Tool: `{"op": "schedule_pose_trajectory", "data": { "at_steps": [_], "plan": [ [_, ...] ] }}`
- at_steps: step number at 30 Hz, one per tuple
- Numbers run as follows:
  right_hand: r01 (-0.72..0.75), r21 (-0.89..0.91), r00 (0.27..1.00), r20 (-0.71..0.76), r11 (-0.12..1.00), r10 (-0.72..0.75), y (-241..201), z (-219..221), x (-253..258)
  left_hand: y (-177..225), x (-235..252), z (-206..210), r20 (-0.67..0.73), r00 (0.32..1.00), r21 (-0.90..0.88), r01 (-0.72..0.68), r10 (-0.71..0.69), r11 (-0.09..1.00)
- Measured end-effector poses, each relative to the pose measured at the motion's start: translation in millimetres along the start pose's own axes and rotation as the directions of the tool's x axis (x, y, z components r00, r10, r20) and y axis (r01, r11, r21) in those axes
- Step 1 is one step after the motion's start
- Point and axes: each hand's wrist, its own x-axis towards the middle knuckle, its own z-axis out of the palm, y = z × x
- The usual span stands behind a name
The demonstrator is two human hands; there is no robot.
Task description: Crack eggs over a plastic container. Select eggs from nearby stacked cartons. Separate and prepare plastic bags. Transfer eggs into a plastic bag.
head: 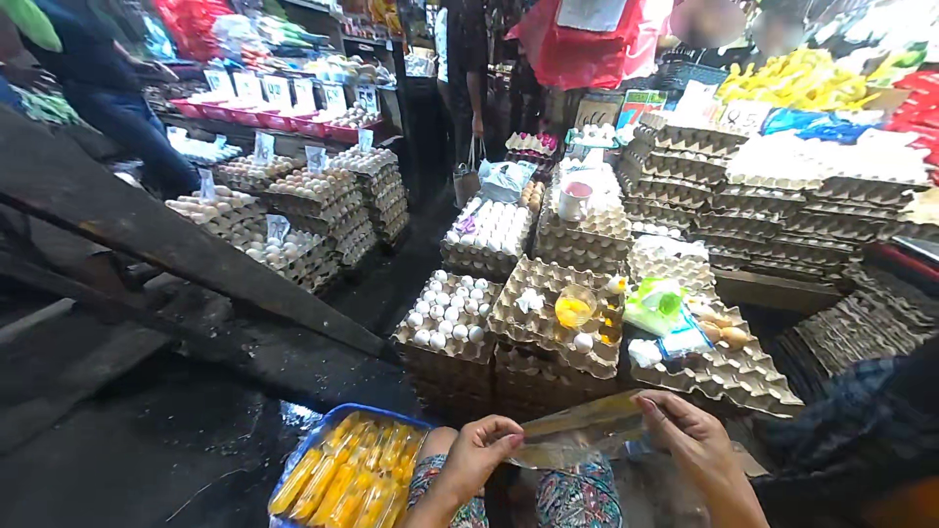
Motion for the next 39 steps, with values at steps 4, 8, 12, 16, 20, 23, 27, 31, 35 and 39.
{"op": "schedule_pose_trajectory", "data": {
  "at_steps": [4, 8, 12, 16, 20, 23, 27, 31, 35, 39],
  "plan": [
    [-0.018, -0.032, 1.000, 0.010, 0.999, 0.018, 4, 2, -1, -3, 1, -14, -0.132, 0.991, 0.010, 0.034, -0.032, 0.999],
    [-0.053, -0.080, 0.994, 0.090, 0.995, 0.060, 8, 4, -2, -5, 2, -18, -0.276, 0.960, 0.011, 0.043, -0.038, 0.999],
    [-0.057, -0.121, 0.992, 0.105, 0.991, 0.070, 15, 3, -3, -4, 3, -16, -0.350, 0.937, 0.032, 0.020, -0.007, 0.999],
    [-0.056, -0.119, 0.997, 0.043, 0.991, 0.061, 16, 4, -6, -3, 3, -14, -0.369, 0.929, 0.092, -0.006, 0.040, 0.996],
    [-0.076, 0.038, 0.997, 0.025, 0.996, 0.075, 14, 4, -5, -3, 3, -16, -0.319, 0.946, 0.005, -0.058, 0.056, 0.998],
    [-0.086, 0.042, 0.993, 0.090, 0.995, 0.082, 17, -2, -3, -2, 0, -25, -0.225, 0.974, -0.040, 0.002, -0.011, 0.999],
    [-0.128, -0.083, 0.985, 0.108, 0.988, 0.137, 22, -1, -5, -1, -1, -31, -0.228, 0.974, -0.002, 0.008, -0.008, 1.000],
    [-0.148, -0.156, 0.986, 0.055, 0.977, 0.158, 24, 7, -5, -5, 2, -31, -0.295, 0.954, 0.028, -0.040, 0.047, 0.999],
    [-0.129, -0.169, 0.990, 0.038, 0.977, 0.137, 22, 9, -3, -10, 5, -27, -0.345, 0.931, 0.044, -0.108, 0.117, 0.993],
    [-0.160, -0.197, 0.981, 0.074, 0.967, 0.177, 17, 9, 1, -13, 7, -30, -0.367, 0.922, 0.052, -0.109, 0.121, 0.993]
  ]
}}
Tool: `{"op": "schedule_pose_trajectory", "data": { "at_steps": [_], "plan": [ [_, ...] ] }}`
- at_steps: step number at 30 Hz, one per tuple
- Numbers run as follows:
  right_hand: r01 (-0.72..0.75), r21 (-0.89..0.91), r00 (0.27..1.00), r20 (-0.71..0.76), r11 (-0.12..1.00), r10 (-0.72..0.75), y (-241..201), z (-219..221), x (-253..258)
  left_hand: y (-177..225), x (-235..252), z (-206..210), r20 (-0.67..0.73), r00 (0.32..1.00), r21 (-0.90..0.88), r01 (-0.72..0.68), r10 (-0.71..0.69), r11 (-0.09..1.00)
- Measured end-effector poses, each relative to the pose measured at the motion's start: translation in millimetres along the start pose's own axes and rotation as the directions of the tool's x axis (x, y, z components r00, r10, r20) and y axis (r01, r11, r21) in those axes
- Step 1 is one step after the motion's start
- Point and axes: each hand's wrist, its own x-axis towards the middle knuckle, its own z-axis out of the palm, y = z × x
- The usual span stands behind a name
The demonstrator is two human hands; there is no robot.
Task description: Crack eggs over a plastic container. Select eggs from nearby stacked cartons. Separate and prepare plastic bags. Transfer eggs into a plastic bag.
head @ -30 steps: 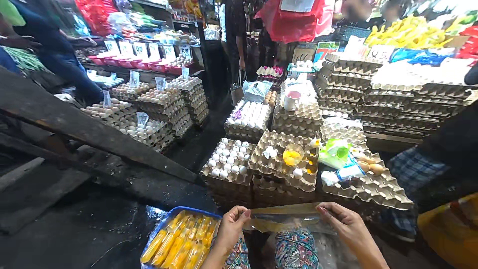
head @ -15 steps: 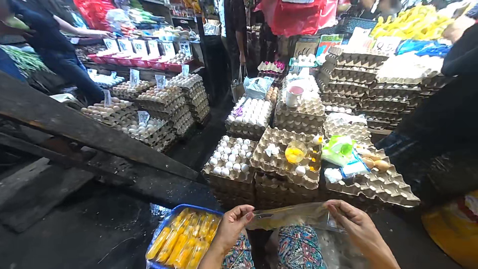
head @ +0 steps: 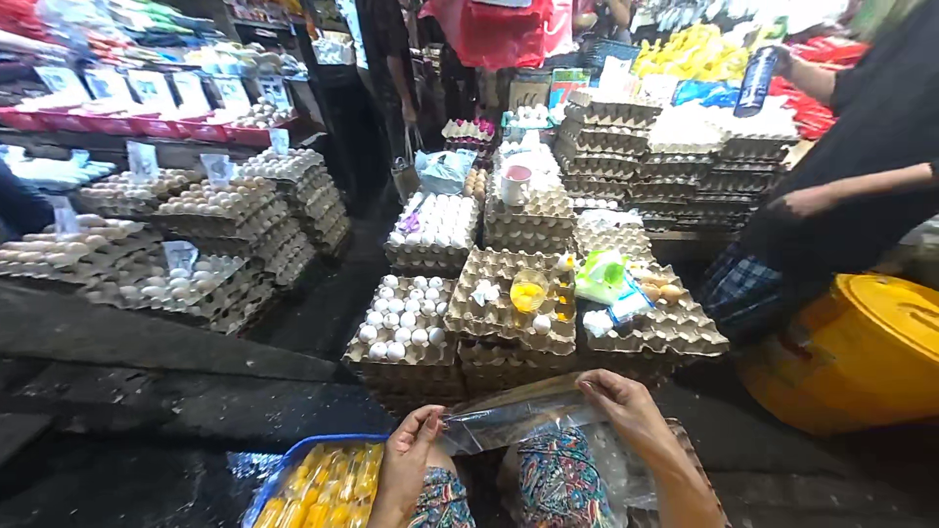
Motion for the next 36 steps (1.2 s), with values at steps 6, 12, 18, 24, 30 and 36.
{"op": "schedule_pose_trajectory", "data": {
  "at_steps": [6, 12, 18, 24, 30, 36],
  "plan": [
    [-0.059, -0.009, 0.997, 0.042, 0.998, 0.059, -4, 7, 0, 1, 0, -9, -0.032, 0.999, 0.078, 0.012, -0.009, 0.997],
    [-0.033, 0.123, 0.999, -0.004, 0.992, 0.034, -6, 24, 2, -3, 0, -7, -0.226, 0.966, 0.289, -0.054, 0.123, 0.956],
    [0.049, 0.258, 0.996, 0.065, 0.965, -0.068, -12, 63, -8, 29, -29, 40, 0.158, 0.969, 0.087, -0.207, 0.192, 0.974],
    [-0.133, 0.444, 0.971, 0.236, 0.886, 0.028, -21, 112, -27, 3, -45, 69, 0.347, 0.930, -0.226, 0.206, -0.119, 0.952],
    [-0.369, 0.615, 0.909, 0.396, 0.697, 0.133, -25, 115, -26, -13, -41, 61, 0.325, 0.944, -0.239, 0.142, -0.059, 0.960],
    [-0.335, 0.636, 0.913, 0.400, 0.696, 0.074, -23, 112, -24, -11, -41, 57, 0.313, 0.949, -0.110, -0.012, 0.046, 0.994]
  ]
}}
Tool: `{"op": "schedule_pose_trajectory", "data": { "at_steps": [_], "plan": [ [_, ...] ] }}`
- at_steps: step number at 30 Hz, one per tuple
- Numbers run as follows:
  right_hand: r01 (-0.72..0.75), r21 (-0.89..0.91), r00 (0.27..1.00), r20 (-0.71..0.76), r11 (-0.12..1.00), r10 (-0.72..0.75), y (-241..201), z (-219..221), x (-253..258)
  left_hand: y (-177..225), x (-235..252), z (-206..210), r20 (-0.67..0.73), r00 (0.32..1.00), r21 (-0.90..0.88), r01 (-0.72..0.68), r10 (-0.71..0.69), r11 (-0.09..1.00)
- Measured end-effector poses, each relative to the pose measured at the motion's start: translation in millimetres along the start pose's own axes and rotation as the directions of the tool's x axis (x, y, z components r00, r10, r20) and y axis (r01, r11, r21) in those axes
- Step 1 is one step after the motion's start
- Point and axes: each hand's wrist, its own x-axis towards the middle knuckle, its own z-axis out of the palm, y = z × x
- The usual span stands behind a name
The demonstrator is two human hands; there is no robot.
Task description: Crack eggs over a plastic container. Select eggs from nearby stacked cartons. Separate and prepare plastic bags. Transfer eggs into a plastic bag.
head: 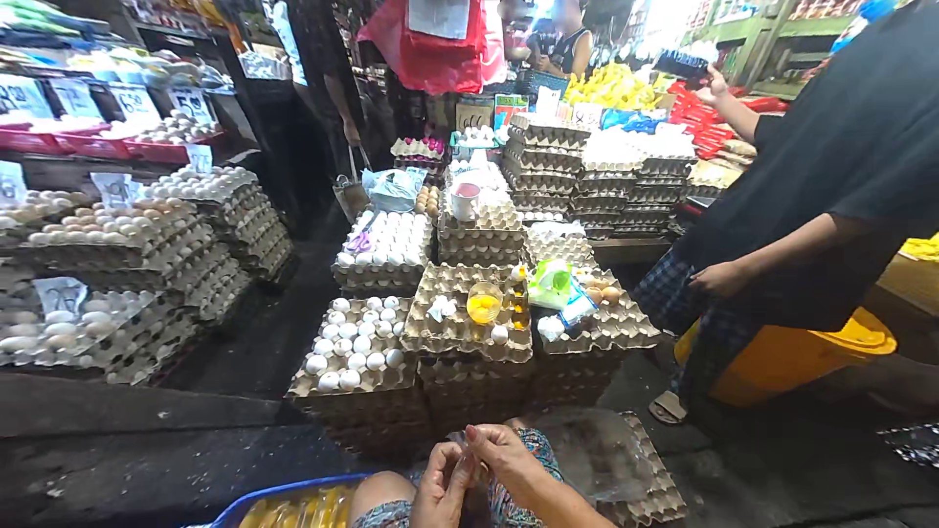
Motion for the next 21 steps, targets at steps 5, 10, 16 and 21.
{"op": "schedule_pose_trajectory", "data": {
  "at_steps": [5, 10, 16, 21],
  "plan": [
    [0.047, -0.081, 0.997, 0.068, 0.996, -0.041, 5, -3, 2, -2, 0, 2, -0.051, 0.995, 0.115, -0.084, 0.090, 0.990],
    [0.046, -0.150, 0.988, 0.150, 0.988, -0.023, 7, -5, 4, 1, 5, -9, -0.169, 0.986, 0.100, 0.018, -0.001, 0.995],
    [0.040, -0.505, 0.988, 0.148, 0.862, 0.041, 14, -12, 8, 7, 7, -23, -0.197, 0.913, -0.299, 0.292, -0.358, 0.909],
    [-0.023, -0.567, 0.983, 0.136, 0.824, 0.121, 18, -16, 9, 5, 13, -30, -0.177, 0.828, -0.471, 0.404, -0.532, 0.785]
  ]
}}
